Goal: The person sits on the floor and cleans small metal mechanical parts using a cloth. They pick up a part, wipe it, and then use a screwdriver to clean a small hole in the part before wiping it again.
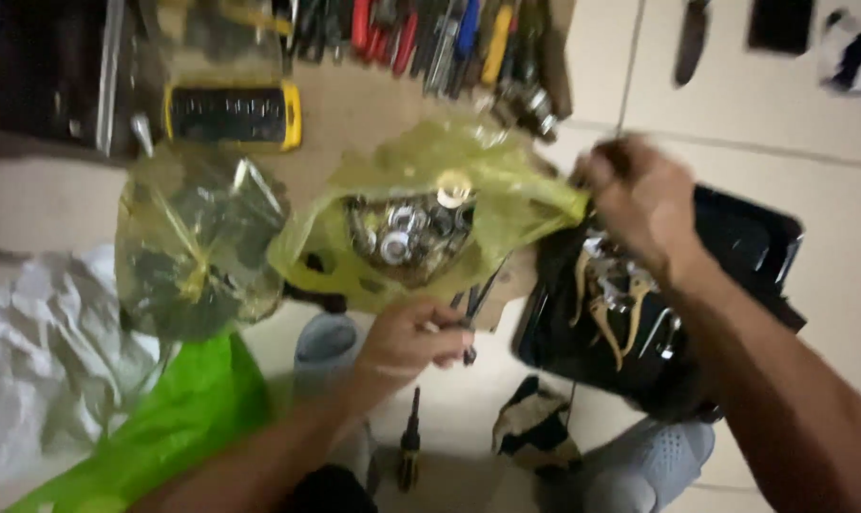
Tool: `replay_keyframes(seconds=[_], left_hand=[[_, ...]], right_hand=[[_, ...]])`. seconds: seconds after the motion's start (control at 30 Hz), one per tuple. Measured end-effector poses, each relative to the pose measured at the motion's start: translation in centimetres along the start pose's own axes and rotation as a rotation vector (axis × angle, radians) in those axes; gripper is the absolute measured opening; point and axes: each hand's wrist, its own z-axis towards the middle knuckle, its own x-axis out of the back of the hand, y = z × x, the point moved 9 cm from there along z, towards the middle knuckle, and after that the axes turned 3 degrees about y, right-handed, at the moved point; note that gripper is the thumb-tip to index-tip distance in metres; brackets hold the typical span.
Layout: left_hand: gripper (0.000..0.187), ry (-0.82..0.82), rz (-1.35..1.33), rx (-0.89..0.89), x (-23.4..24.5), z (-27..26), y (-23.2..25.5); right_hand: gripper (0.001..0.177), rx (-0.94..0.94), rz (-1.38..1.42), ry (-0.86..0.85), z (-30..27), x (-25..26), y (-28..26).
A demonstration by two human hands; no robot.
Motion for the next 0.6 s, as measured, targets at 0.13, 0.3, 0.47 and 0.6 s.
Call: replay_keyframes(seconds=[0.13, 0.3, 0.47, 0.6], left_hand=[[0.022, 0.027, 0.082, 0.062, 0.8, -0.7, 2.1], [0.036, 0.093, -0.091, 0.120, 2.2, 0.7, 0.2], [0.036, 0.085, -0.089, 0.100, 2.0, -0.4, 2.4], [0.032, 0.105, -0.026, 0.104, 2.4, -0.9, 3.1]], right_hand=[[0.035, 0.208, 0.043, 0.116, -3.9, 1.4, -4.0], [0.029, 0.054, -0.006, 0.004, -11.9, -2.5, -0.5], [0.030, 0.060, 0.019, -0.321, -21.8, -11.7, -0.8], [0.040, 0.056, -0.172, -0.529, -26.1, -17.3, -2.8]])
